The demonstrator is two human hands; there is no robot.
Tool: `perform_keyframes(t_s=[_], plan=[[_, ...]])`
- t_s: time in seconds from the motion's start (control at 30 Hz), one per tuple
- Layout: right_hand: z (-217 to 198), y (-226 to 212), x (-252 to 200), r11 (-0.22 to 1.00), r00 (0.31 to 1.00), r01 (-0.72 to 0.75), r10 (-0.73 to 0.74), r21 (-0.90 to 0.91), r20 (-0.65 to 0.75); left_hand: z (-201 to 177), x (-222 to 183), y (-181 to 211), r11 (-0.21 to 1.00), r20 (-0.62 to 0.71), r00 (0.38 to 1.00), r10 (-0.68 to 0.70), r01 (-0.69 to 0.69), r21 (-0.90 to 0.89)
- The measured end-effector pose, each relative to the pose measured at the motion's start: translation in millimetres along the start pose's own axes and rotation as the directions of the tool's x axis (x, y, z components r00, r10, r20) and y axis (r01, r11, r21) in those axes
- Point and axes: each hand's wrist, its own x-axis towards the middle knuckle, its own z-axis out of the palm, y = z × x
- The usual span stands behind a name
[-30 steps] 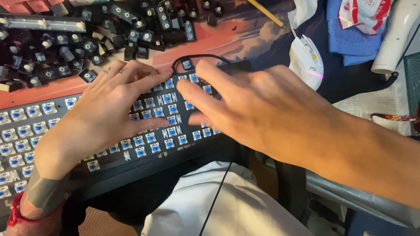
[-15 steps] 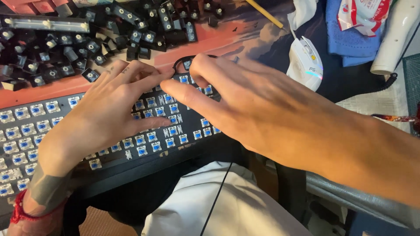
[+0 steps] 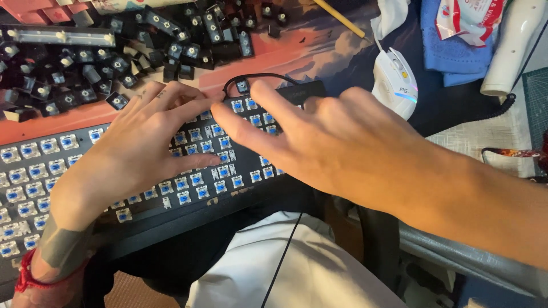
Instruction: Using a switch puller tool to remove mechanical switches from a keyboard PCB and plate.
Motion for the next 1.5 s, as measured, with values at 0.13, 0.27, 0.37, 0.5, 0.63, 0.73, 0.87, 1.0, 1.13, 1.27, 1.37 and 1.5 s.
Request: perform_keyframes(t_s=[0.13,0.27,0.37,0.5,0.63,0.73,0.87,1.0,1.13,1.27,1.37,1.5], plan=[[-10,14,4,0.945,0.986,0.095,-0.132,0.313,0.098,2,-1,-2,0.999,-0.037,0.999,0.040,-0.039,0.012],[-6,9,3,0.934,0.999,0.051,-0.051,0.352,-0.010,2,0,0,1.000,-0.025,0.999,0.022,-0.022,0.015],[-4,8,0,0.996,0.998,0.058,-0.060,0.075,0.022,-1,-1,4,0.999,0.004,0.999,-0.033,0.033,0.003],[-7,14,-1,0.827,0.993,0.107,-0.121,0.552,-0.010,-3,-1,7,1.000,-0.002,1.000,-0.009,0.009,0.027],[2,8,-1,0.848,0.993,0.115,-0.095,0.518,-0.065,-7,0,12,1.000,0.004,1.000,0.000,-0.001,0.024],[5,4,4,0.958,0.999,0.033,-0.023,0.284,-0.038,-10,-2,19,1.000,-0.003,1.000,-0.030,0.030,0.010],[4,12,2,0.860,0.995,0.088,-0.051,0.502,-0.087,-12,-9,27,0.991,-0.032,0.993,-0.118,0.119,0.062],[18,7,-3,0.813,0.994,0.035,0.033,0.581,-0.107,-6,-16,29,0.973,-0.092,0.988,-0.123,0.139,0.187],[23,7,-6,0.939,0.991,0.005,0.041,0.344,-0.127,-6,-18,40,0.970,-0.090,0.986,-0.144,0.158,0.182],[28,14,-12,0.861,0.988,0.089,-0.014,0.500,-0.152,0,-22,46,0.946,-0.150,0.984,-0.101,0.141,0.293],[33,18,-21,0.855,0.989,0.087,-0.013,0.512,-0.146,9,-22,49,0.953,-0.190,0.980,-0.053,0.106,0.284],[27,31,-38,0.705,0.981,0.129,0.014,0.698,-0.195,21,-17,61,0.962,-0.224,0.974,0.027,0.035,0.269]])
